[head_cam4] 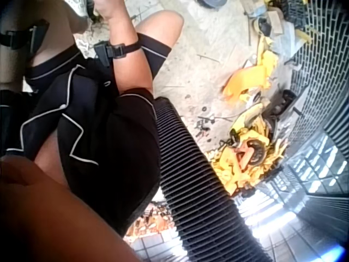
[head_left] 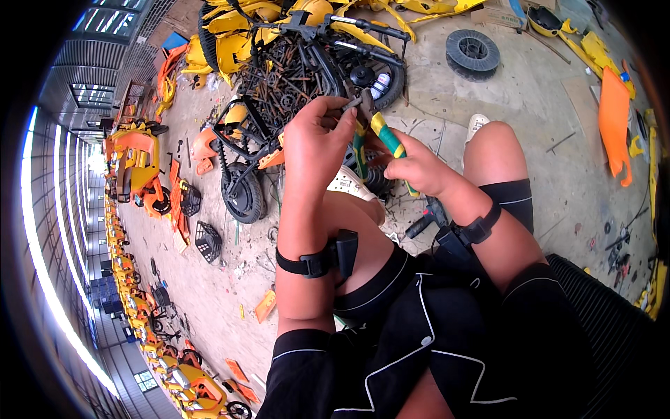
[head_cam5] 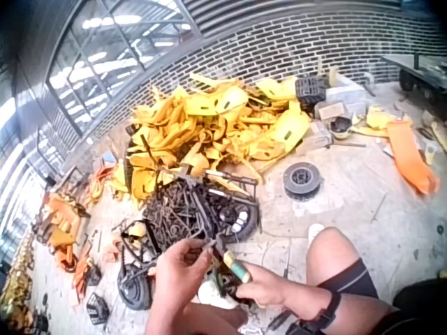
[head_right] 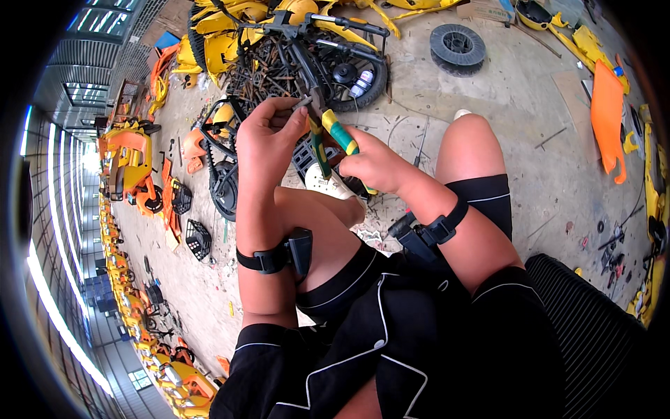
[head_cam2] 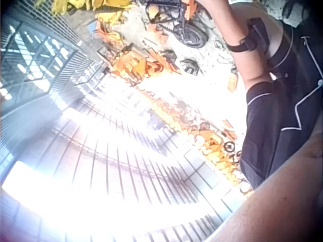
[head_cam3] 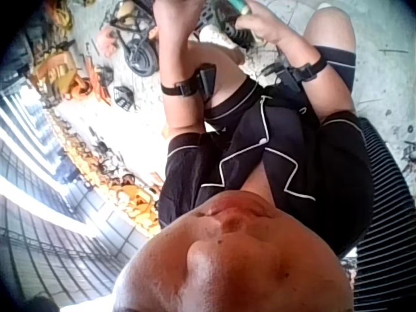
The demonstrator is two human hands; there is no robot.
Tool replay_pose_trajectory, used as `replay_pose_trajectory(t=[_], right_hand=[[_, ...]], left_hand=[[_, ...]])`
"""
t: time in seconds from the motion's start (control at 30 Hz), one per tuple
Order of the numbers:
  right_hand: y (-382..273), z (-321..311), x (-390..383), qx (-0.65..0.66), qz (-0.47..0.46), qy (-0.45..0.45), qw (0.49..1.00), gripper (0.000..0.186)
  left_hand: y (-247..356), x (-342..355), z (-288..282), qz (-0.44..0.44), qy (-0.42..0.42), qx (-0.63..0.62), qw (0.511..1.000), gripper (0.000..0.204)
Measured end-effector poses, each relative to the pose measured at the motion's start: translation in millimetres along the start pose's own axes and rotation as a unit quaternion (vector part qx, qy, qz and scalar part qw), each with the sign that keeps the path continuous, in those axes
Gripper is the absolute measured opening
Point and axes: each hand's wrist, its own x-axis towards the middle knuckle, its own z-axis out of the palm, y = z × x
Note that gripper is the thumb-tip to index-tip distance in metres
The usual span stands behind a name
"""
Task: The person uses a hammer to tap a part on a scooter frame and uses wire cutters to strip and manipulate electrical wires.
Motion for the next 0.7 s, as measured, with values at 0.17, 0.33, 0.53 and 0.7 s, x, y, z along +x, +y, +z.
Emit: replay_pose_trajectory(t=[0.17,0.33,0.53,0.7], right_hand=[[-0.5,0.9,-1.7,-0.081,-0.002,0.021,0.997,0.070],[-4.6,0.2,-3.7,-0.219,-0.005,0.052,0.974,0.076],[-11.4,1.4,-6.3,-0.283,-0.007,0.059,0.957,0.080],[-1.9,-3.4,1.0,-0.250,-0.057,0.043,0.966,0.085]], left_hand=[[0.9,-0.9,-2.0,0.010,-0.002,0.028,1.000,0.020],[4.2,-1.4,-3.6,0.016,-0.009,0.060,0.998,0.019],[2.4,-1.6,-5.0,0.018,-0.013,0.049,0.999,0.019],[1.2,-2.0,-4.9,0.057,0.002,0.014,0.998,0.018]])
